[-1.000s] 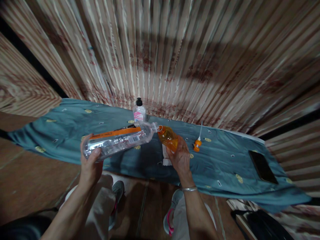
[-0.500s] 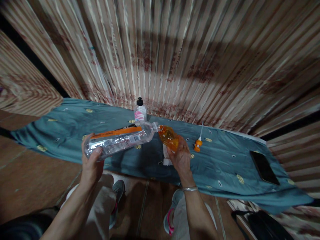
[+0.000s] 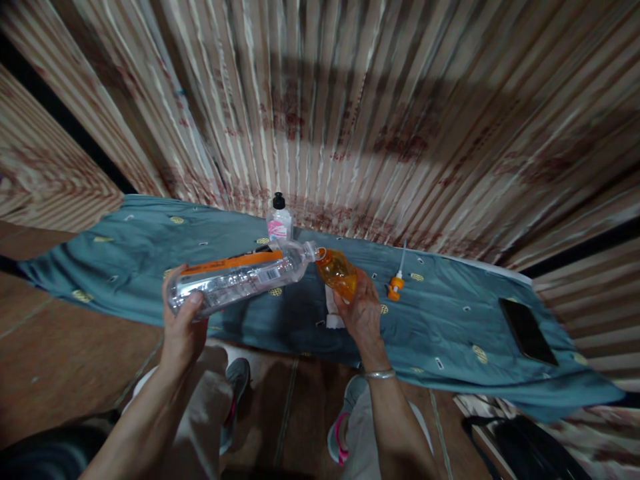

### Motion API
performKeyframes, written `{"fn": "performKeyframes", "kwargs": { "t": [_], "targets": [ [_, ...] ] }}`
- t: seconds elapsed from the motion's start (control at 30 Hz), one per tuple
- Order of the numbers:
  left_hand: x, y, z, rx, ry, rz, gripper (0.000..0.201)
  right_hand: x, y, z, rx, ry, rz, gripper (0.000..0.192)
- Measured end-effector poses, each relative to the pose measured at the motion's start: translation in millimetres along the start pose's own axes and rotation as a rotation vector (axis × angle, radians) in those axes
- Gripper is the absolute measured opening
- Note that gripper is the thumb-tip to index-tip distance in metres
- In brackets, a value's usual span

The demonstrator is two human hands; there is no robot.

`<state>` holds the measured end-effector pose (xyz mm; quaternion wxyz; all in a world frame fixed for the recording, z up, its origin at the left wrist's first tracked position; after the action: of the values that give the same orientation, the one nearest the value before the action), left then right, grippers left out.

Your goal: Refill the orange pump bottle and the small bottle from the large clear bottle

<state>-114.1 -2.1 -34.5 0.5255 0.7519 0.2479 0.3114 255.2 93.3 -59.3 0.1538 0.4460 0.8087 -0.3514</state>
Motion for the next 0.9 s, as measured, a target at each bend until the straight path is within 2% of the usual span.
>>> {"fn": "performKeyframes", "kwargs": {
  "t": [0.13,0.5,0.9],
  "targets": [
    [3.4,6,0,-0.061,0.047,0.061,0.089,1,2,1,0.005,-0.003,-0.003,0.089],
    [9.4,16,2,-0.072,0.040,0.064,0.086,4,4,3,-0.069,0.050,0.121,0.087],
    [6.5,11,3,-0.055,0.034,0.053,0.093,1,7,1,-0.015,-0.042,0.042,0.084]
  ]
}}
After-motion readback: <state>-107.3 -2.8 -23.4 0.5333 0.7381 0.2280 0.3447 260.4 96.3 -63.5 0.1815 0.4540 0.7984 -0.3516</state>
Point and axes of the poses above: each hand's wrist, its own z-axis away from the middle knuckle, its own x-axis out of the palm, y = z × x, the point moved 3 cm from there along -z, towards the middle knuckle, and after that the axes turned 8 degrees about y, right-handed, at the moved point
